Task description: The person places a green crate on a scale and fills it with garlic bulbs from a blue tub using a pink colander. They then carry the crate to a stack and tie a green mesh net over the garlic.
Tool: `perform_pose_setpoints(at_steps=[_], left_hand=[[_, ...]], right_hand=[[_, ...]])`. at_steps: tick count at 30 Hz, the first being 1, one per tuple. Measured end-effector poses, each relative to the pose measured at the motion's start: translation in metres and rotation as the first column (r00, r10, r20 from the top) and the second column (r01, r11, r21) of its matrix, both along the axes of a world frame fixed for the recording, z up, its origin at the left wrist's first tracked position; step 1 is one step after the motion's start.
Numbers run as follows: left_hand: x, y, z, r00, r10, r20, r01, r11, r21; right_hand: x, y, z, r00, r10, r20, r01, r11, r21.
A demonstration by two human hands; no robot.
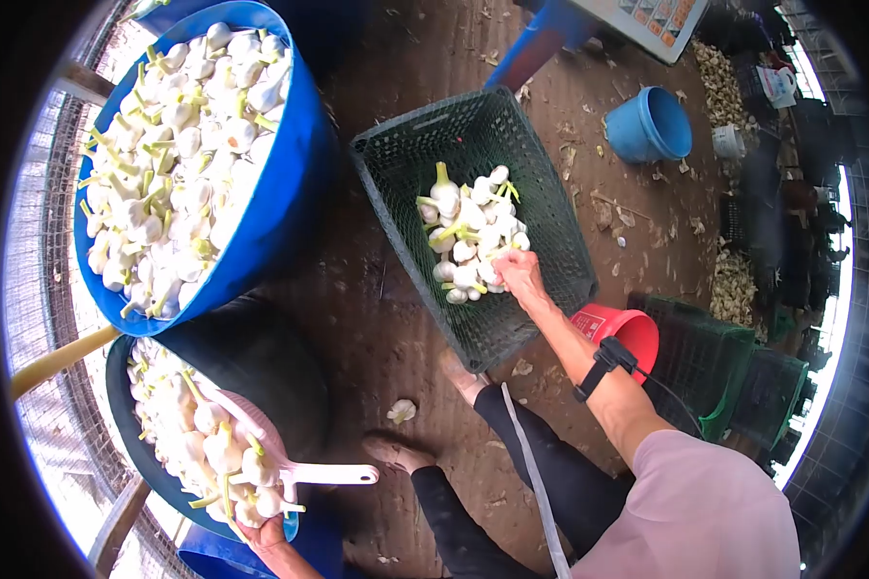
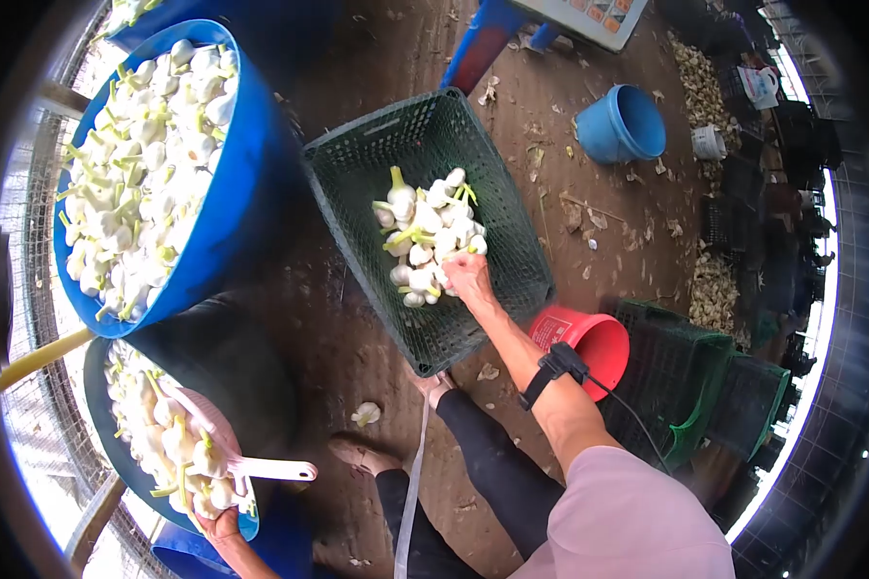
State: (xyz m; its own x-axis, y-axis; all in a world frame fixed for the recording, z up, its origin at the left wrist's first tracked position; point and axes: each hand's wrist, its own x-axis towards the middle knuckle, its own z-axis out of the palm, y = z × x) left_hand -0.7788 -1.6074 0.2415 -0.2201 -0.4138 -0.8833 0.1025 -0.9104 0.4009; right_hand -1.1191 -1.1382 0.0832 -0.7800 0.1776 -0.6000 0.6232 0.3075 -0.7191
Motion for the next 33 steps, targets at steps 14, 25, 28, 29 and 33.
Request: perform_pose_setpoints(at_steps=[14,25,28,29,33], left_hand=[[0.005,-0.003,0.003,0.994,0.089,0.060,-0.090,0.996,0.013],[0.001,-0.002,-0.003,0.940,-0.084,0.331,0.191,0.932,-0.308],[-0.018,0.005,0.011,0.956,-0.123,0.266,0.204,0.931,-0.302],[-0.022,0.006,0.014,0.963,-0.129,0.236,0.198,0.934,-0.298],[-0.033,0.013,0.024,0.975,-0.156,0.160,0.197,0.940,-0.279]], right_hand=[[-0.021,-0.052,-0.107,0.940,0.171,-0.296,0.080,0.732,0.676],[-0.014,0.053,0.102,0.995,0.080,0.067,-0.063,0.973,-0.221],[-0.007,0.096,0.150,0.984,0.174,0.045,-0.165,0.974,-0.155],[-0.004,0.110,0.160,0.987,0.152,0.046,-0.145,0.981,-0.126],[0.017,0.173,0.183,0.997,-0.034,0.076,0.044,0.990,-0.134]])
